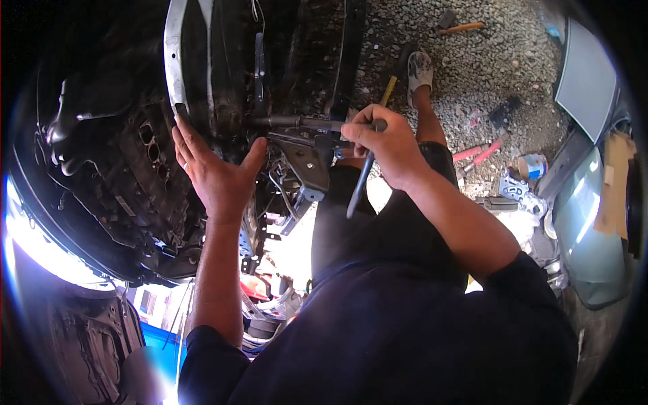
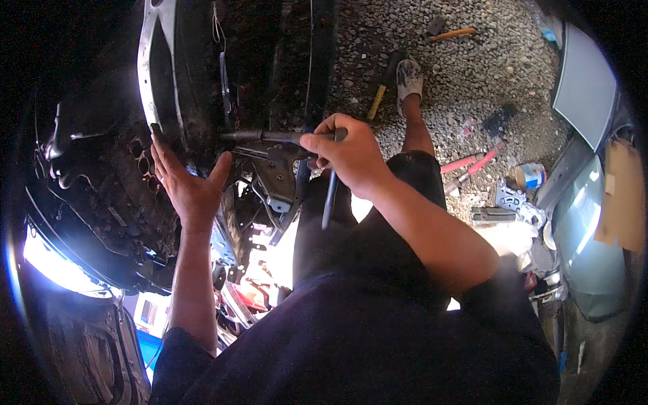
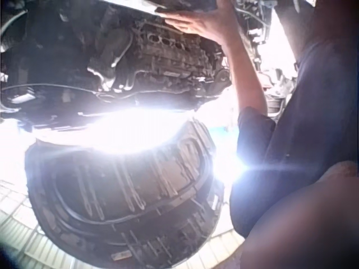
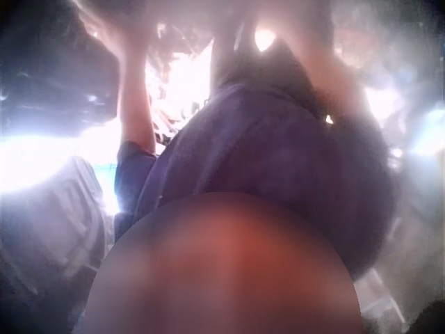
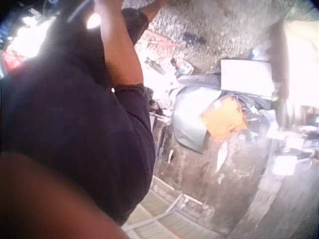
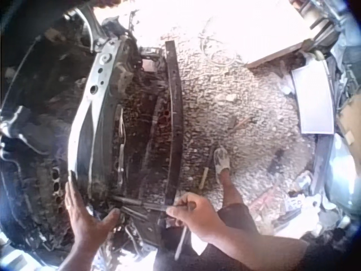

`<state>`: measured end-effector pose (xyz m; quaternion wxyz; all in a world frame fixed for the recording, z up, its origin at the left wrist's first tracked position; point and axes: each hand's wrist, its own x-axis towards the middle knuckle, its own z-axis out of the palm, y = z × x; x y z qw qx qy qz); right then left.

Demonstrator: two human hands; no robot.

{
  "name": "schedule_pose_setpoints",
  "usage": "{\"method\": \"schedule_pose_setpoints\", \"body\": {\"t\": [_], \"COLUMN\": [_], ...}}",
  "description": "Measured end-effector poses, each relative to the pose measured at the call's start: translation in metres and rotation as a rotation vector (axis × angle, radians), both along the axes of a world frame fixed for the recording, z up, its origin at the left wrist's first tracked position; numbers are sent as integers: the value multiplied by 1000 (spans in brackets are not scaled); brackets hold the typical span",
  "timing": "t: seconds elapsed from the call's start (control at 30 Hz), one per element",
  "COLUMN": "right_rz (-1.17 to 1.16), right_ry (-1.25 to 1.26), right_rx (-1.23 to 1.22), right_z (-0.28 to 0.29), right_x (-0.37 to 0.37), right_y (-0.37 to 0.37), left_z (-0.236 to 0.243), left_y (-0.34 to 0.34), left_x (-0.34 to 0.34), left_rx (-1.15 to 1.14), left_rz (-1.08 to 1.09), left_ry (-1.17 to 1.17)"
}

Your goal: Repairing and assembling mechanical components on the front frame of a vehicle using hand tools.

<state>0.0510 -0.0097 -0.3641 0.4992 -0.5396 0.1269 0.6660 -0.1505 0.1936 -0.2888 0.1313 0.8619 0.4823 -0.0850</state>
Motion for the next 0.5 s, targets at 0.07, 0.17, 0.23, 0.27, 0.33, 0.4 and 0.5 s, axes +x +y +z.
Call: {"method": "schedule_pose_setpoints", "body": {"t": [0.07,0.17,0.23,0.27,0.33,0.4,0.5], "right_rz": [-70,-131,-117,-117,-94,-107,-71], "right_ry": [180,387,256,252,247,251,306], "right_rx": [-67,-145,-141,-141,-69,-76,-83], "right_z": [-2,7,13,10,1,-1,-1], "right_x": [5,13,9,8,7,8,12], "right_y": [4,11,16,12,0,4,6], "left_z": [0,1,4,7,16,36,62], "left_y": [-1,-2,-3,-7,-22,-54,-106], "left_x": [0,0,0,3,12,7,15], "left_rx": [5,1,-4,-4,43,53,-609], "left_rz": [6,22,43,43,47,-57,242], "left_ry": [8,1,21,17,24,-283,-377]}}
